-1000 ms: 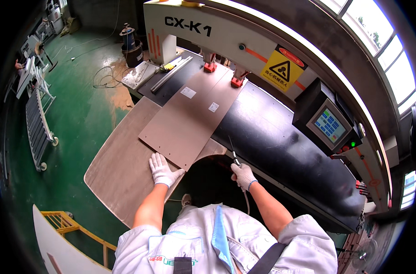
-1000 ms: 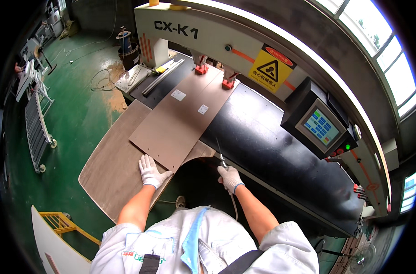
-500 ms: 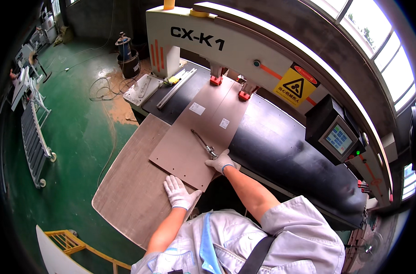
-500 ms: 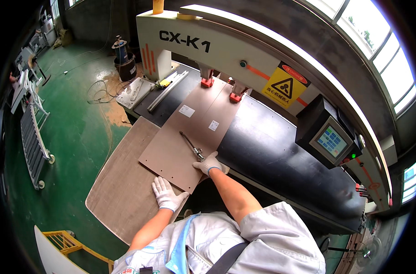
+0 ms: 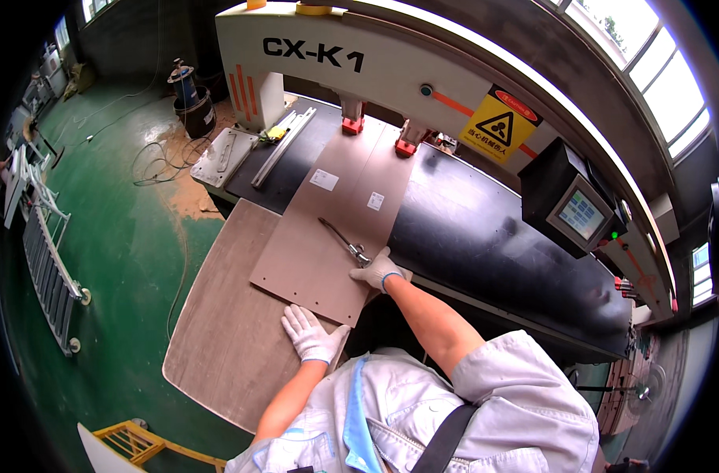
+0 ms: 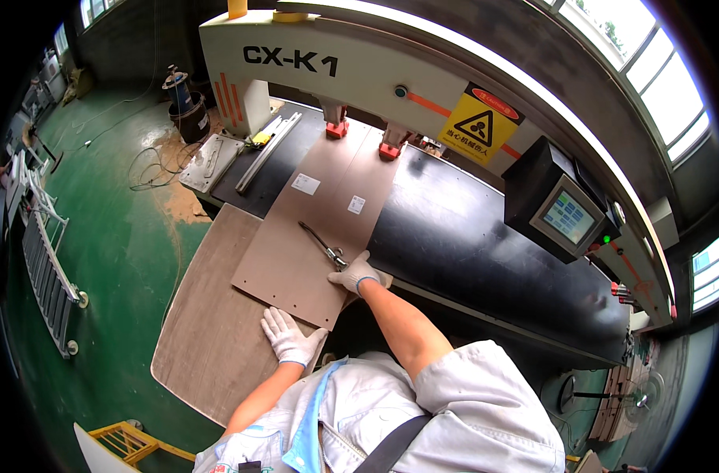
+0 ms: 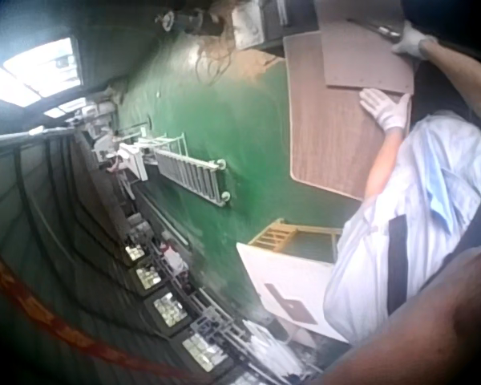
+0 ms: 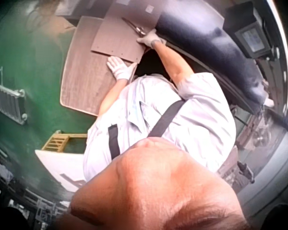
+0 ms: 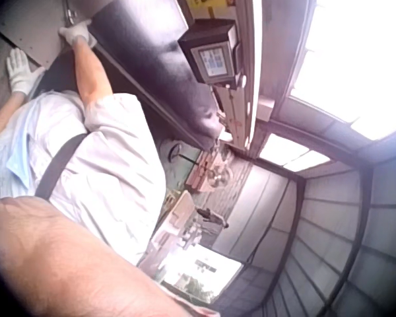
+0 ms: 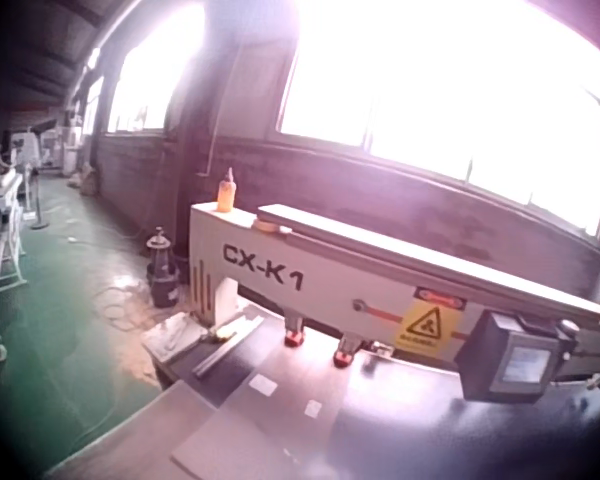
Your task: The person moves wood panels between a large work table and a press machine, using a compressed air nozzle to clean dust from the panels before and after processing.
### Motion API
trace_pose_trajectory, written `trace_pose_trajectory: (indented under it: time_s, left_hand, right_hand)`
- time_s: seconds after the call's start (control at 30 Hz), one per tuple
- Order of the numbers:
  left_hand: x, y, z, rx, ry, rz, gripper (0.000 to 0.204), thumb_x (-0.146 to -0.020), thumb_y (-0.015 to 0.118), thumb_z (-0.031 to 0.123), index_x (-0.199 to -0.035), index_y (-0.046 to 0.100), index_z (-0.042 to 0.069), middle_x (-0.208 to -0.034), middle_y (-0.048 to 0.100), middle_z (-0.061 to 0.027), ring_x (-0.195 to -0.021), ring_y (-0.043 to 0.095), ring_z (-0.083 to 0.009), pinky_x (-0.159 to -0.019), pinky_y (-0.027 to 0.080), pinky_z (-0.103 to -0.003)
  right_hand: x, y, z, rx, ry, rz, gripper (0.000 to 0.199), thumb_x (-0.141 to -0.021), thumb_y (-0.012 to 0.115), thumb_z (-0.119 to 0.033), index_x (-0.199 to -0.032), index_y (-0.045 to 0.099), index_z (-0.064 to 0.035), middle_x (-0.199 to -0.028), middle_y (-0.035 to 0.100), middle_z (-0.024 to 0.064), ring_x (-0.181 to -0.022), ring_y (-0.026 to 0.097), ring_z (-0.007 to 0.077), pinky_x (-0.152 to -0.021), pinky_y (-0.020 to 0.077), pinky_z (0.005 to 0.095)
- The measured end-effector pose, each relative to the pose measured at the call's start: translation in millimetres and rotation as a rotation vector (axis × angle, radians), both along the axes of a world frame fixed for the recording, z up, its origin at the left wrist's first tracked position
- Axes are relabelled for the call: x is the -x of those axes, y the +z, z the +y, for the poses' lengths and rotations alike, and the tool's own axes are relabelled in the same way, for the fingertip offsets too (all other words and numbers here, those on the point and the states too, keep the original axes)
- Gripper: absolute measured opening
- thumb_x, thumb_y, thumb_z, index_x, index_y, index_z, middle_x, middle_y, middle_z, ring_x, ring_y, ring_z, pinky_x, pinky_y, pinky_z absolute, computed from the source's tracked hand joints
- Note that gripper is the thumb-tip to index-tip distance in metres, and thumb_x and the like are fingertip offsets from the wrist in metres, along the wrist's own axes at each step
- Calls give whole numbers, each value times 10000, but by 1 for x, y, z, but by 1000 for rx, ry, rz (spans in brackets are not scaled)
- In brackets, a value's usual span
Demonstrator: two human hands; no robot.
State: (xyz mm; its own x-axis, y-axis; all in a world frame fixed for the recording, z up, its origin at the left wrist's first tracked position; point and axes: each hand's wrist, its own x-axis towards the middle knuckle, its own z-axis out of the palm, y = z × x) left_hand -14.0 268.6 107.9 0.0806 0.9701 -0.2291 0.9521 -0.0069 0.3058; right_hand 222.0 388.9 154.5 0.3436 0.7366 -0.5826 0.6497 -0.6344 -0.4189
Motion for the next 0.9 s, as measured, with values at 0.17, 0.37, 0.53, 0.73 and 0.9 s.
trace_pose_trajectory:
  time_s: [0.17, 0.37, 0.53, 0.73, 0.9]
  left_hand:
    - [-1, 1, 1, 11, -10, -15, 1393, -784, 672, 827, -1603, 209, -201, -1733, 118, -362, -1644, 3, -452, -1327, -44, -556]
    - [-1, 1, 2, 20, -7, -5, 1413, -781, 658, 842, -1607, 187, -204, -1736, 108, -362, -1645, -15, -455, -1323, -60, -561]
    - [0, -2, 1, 19, -9, -12, 1420, -781, 650, 849, -1608, 180, -205, -1736, 99, -366, -1644, -18, -456, -1322, -65, -564]
    - [-1, -1, 1, 12, -13, -24, 1403, -786, 663, 833, -1599, 199, -213, -1729, 110, -376, -1642, -3, -463, -1323, -54, -567]
    - [0, 0, 1, 1, -16, -22, 1386, -791, 672, 820, -1596, 214, -212, -1725, 123, -380, -1640, 9, -468, -1324, -44, -569]
  right_hand:
    - [-1, 12, 0, 62, -20, 41, 1416, -737, 920, -508, -1586, 41, 208, -1391, 633, 338, -1292, 659, 404, -1110, 502, 385]
    - [-1, 7, 0, 42, -27, 32, 1399, -732, 925, -510, -1580, 73, 206, -1387, 638, 339, -1278, 668, 406, -1105, 506, 381]
    - [0, 8, 0, 22, -27, 28, 1414, -716, 931, -525, -1577, 81, 208, -1375, 644, 340, -1267, 673, 412, -1098, 512, 383]
    - [1, 10, 0, 13, -18, 9, 1408, -722, 933, -515, -1569, 82, 219, -1365, 645, 347, -1253, 681, 412, -1082, 523, 383]
    - [1, 10, -1, 21, -23, 30, 1383, -723, 935, -512, -1553, 108, 224, -1353, 649, 347, -1252, 681, 413, -1084, 522, 384]
